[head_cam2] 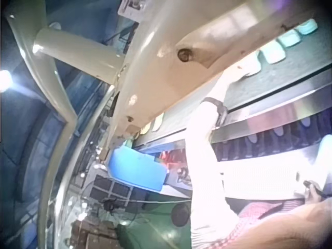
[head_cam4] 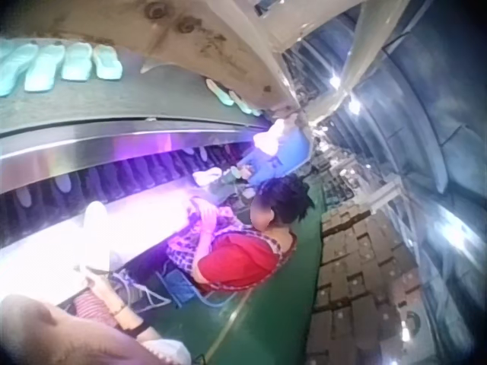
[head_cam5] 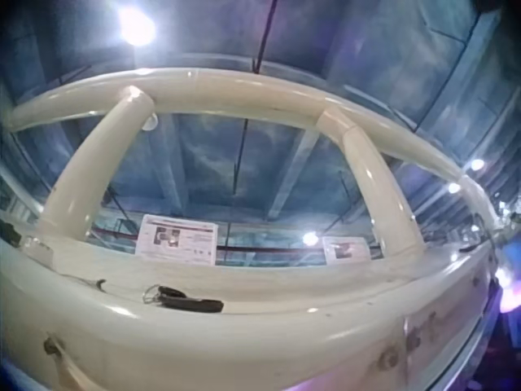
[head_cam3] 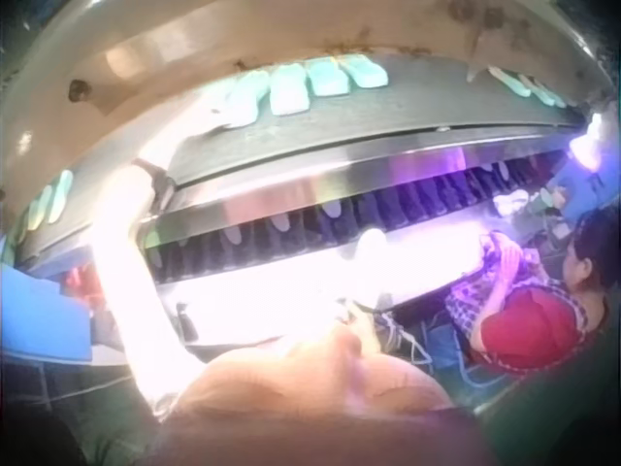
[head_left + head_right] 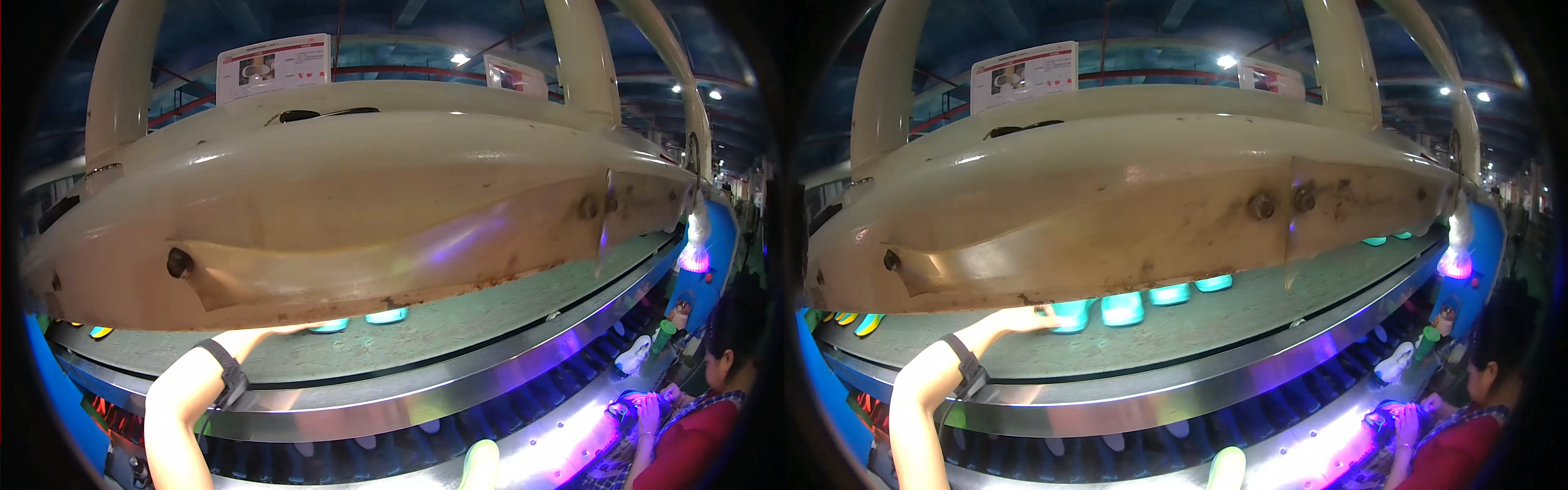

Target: Applying adhesive or coating to shoe soles on a manufacturing conveyor line.

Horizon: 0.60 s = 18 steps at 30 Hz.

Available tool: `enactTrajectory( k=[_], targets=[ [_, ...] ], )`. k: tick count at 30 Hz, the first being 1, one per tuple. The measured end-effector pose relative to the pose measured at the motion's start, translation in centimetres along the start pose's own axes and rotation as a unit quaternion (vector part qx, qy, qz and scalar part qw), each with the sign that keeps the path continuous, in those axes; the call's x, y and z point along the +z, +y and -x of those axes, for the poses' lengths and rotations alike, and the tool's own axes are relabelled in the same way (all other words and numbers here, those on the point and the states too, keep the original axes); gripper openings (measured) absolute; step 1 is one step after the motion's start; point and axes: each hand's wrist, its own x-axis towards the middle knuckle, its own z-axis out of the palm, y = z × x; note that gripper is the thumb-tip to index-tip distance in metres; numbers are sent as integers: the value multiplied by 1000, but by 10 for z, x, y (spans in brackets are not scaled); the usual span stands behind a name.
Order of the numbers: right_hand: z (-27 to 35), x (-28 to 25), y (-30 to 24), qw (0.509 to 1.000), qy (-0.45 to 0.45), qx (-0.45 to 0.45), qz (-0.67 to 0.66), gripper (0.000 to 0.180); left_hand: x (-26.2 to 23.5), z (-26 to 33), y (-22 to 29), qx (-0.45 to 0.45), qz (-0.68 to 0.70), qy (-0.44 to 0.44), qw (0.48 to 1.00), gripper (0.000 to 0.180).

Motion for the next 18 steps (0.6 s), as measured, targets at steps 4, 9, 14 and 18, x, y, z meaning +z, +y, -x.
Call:
enactTrajectory(
  k=[4,9,14,18],
  targets=[
    [-5,6,3,993,115,0,22,25,9,-3,30,57,32,-21,998,46],
    [-17,1,3,982,114,-119,93,22,-6,32,16,14,-71,-1,997,37],
    [-12,-18,-2,969,62,-185,151,21,-5,124,-6,98,7,131,987,26],
    [-12,-18,-5,989,103,-83,61,19,53,211,-13,126,447,432,773,24]
  ],
)
